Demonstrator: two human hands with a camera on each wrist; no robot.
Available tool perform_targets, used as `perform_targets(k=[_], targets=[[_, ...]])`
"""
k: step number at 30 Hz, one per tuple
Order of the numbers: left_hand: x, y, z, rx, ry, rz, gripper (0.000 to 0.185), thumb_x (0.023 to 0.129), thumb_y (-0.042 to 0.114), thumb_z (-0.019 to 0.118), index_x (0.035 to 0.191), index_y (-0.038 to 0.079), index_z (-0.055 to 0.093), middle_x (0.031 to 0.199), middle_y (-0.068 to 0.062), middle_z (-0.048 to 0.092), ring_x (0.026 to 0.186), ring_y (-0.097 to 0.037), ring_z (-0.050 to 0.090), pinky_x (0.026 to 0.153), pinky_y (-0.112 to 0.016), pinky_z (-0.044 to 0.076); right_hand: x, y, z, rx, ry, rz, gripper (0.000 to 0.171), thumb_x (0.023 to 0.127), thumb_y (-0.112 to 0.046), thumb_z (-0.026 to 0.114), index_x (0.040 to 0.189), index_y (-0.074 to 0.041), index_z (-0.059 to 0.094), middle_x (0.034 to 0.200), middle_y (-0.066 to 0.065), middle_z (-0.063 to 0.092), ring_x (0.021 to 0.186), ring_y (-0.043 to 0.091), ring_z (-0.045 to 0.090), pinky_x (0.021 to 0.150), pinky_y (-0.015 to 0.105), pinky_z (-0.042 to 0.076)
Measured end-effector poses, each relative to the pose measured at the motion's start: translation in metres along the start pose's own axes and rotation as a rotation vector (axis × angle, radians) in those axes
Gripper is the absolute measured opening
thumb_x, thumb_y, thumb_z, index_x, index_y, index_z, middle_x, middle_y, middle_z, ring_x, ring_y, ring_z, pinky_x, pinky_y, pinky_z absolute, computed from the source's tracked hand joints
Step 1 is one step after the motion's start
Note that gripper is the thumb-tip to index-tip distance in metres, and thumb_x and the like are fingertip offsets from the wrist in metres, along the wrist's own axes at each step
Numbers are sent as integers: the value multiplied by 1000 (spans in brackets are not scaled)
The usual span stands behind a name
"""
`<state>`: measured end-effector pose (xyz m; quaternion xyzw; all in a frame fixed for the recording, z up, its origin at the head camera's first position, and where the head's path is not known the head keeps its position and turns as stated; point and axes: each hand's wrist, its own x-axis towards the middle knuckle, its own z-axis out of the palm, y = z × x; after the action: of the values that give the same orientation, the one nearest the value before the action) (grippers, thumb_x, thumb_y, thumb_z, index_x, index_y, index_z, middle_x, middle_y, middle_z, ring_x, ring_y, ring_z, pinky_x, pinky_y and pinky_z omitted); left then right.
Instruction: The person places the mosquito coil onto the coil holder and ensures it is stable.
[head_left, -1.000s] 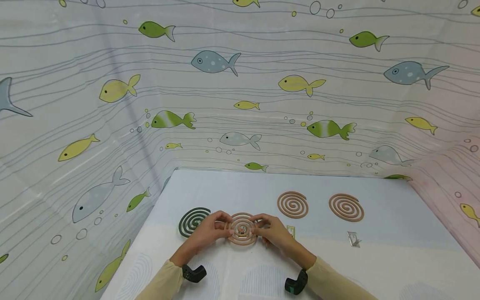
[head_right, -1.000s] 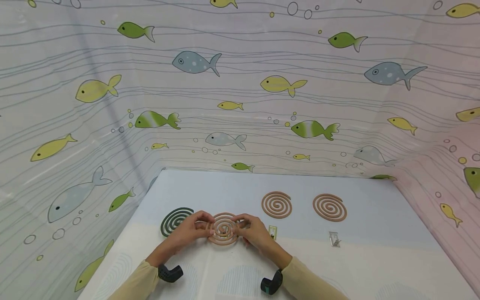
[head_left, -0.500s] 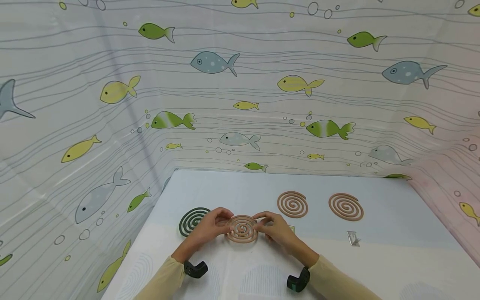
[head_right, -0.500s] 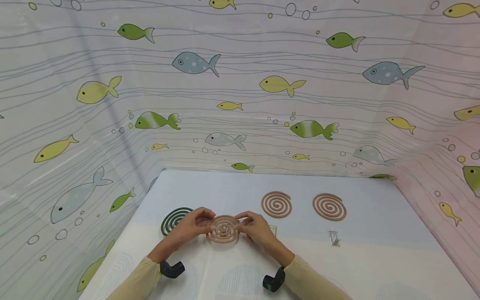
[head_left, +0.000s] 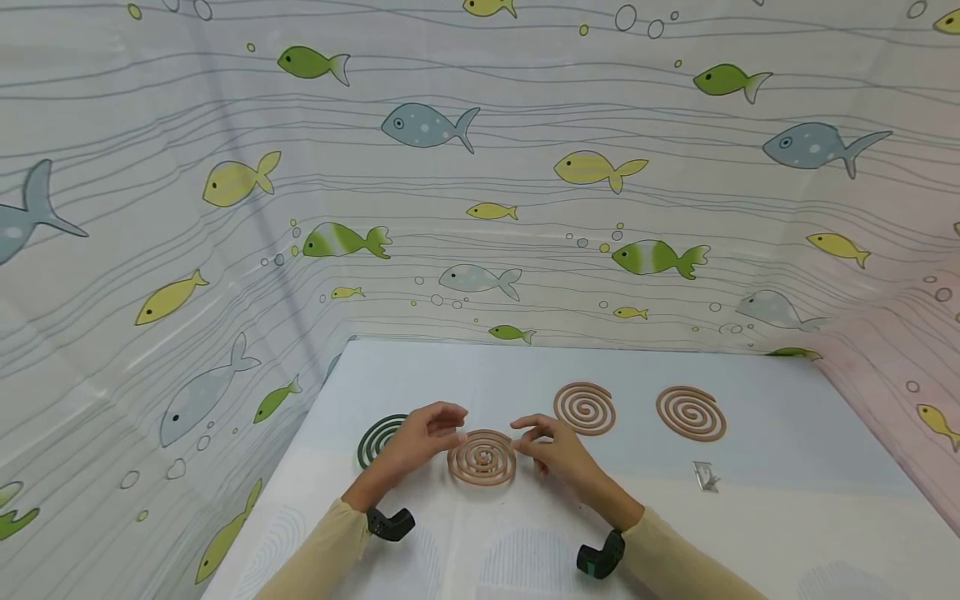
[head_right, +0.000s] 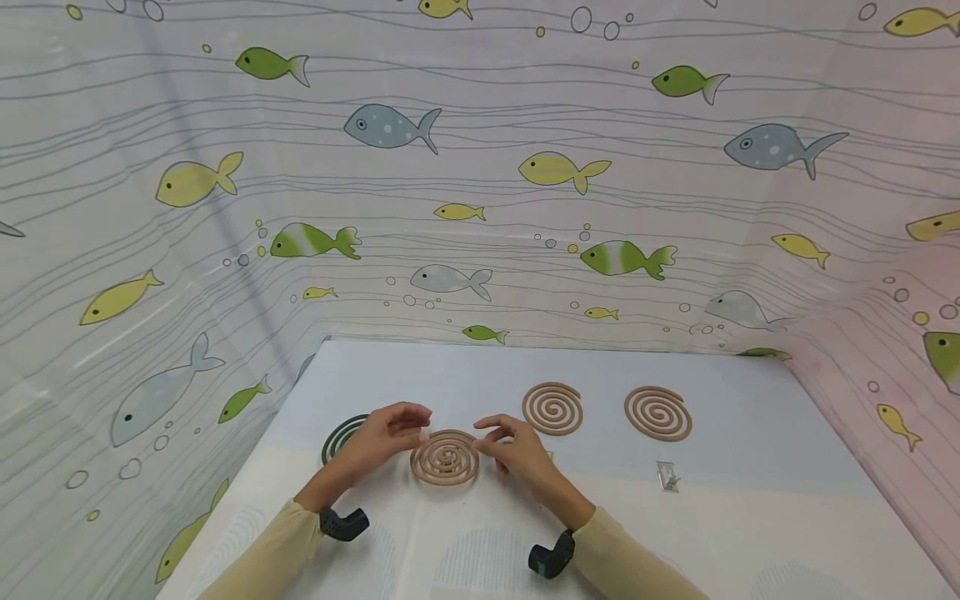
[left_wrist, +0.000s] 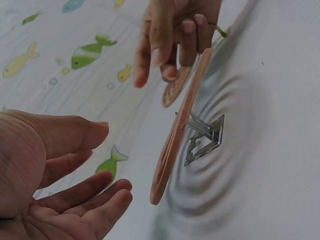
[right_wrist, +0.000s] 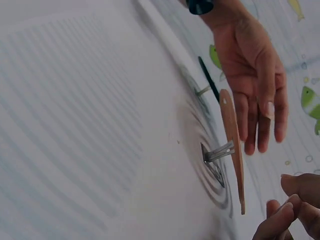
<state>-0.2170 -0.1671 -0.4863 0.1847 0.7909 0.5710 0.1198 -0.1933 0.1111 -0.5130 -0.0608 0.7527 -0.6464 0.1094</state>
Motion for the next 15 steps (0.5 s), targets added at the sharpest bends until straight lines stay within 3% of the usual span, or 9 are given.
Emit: perform_targets(k=[5,15], targets=[[3,4,1,8,-14,16,47,97,13,73,137,-4,57,137,-27,58,125,-39,60,101,-41,52,0,-2,-3,18,5,-26,39,93,-12,76,129,-1,66,99,12,64,56,14,46,53,25,43],[11,14,7,68,17,11,31,97,14,74,126,9,64,128,-19,64,114,-27,64,93,-38,54,-3,-10,-6,7,16,-37,38,94,-12,75,129,-2,66,100,11,64,56,15,46,53,26,43]])
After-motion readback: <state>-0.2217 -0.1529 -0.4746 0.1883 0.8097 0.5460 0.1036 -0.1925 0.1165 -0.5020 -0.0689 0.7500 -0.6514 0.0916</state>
